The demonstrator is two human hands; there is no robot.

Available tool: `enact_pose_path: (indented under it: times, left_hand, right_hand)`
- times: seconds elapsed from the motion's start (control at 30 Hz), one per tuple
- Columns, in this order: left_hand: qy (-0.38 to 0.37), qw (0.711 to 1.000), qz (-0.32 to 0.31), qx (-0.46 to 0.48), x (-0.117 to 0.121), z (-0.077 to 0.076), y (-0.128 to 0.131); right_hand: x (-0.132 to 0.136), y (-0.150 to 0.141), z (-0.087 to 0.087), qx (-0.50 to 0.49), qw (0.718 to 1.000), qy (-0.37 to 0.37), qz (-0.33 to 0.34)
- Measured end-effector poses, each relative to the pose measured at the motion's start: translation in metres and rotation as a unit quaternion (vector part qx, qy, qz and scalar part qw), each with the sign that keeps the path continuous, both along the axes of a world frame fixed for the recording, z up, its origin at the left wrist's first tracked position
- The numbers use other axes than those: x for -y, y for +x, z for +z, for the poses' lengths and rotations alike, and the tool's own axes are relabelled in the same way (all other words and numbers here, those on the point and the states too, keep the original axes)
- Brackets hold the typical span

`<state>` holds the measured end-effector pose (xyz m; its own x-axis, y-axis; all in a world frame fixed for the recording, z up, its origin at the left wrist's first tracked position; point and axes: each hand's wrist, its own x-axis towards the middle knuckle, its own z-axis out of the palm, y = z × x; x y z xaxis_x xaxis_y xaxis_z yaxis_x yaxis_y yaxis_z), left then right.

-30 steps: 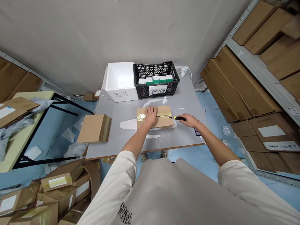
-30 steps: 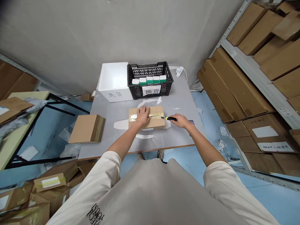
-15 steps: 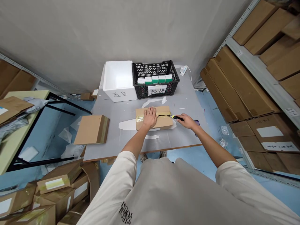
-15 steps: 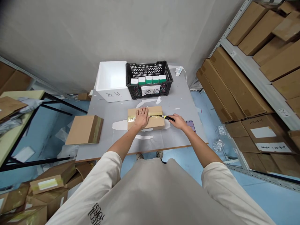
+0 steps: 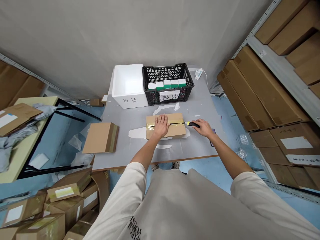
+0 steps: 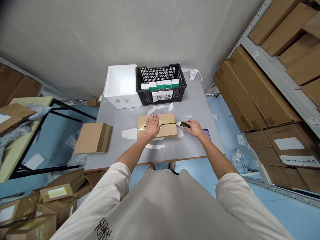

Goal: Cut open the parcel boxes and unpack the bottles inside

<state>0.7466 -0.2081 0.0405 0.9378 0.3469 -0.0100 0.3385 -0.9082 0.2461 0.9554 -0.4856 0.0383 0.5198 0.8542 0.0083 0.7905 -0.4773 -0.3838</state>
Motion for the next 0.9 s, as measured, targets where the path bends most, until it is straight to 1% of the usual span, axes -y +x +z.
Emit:
enact_pose_path:
  times: [0.1, 0.2, 0.33, 0.4, 0.47, 0.6, 0.7, 0.8, 0.9]
  left_hand:
    - [0.0, 1.0, -0.001, -0.001, 0.0, -0.001, 0.0]
    - [-0.004, 1.0, 0.003, -0.001, 0.0, -0.001, 0.001]
    - [-0.007, 1.0, 0.008, 0.001, 0.0, -0.002, 0.001]
    - [-0.007, 1.0, 0.009, 0.005, 0.0, -0.003, 0.0]
    - [-0.008, 1.0, 0.007, 0.008, 0.0, -0.003, -0.001]
    - [-0.016, 1.0, 0.007, 0.012, 0.001, -0.003, -0.002]
    - [-0.023, 1.0, 0.015, 0.014, 0.002, -0.001, -0.001]
    - [-0.03, 0.999, 0.016, 0.014, 0.001, 0.003, -0.003]
    - [-0.038, 0.999, 0.004, 0.014, 0.0, 0.009, -0.013]
  right_hand:
    - [0.002, 0.008, -0.002, -0.003, 1.0, 0.013, -0.004]
    - [0.0, 0.01, -0.004, -0.008, 1.0, 0.018, -0.023]
    - [-0.009, 0.007, -0.006, -0.035, 0.999, 0.01, 0.012]
    - [-0.013, 0.008, -0.008, -0.039, 0.999, 0.001, 0.017]
    - [-0.014, 0.014, -0.008, -0.034, 0.999, 0.001, -0.001]
    - [-0.011, 0.033, -0.004, -0.032, 0.997, 0.031, -0.068]
    - [-0.011, 0.04, 0.0, -0.033, 0.996, 0.032, -0.073]
    - [-0.019, 0.036, 0.003, -0.047, 0.995, 0.045, -0.073]
    - [-0.037, 0.025, 0.006, -0.065, 0.994, 0.06, -0.063]
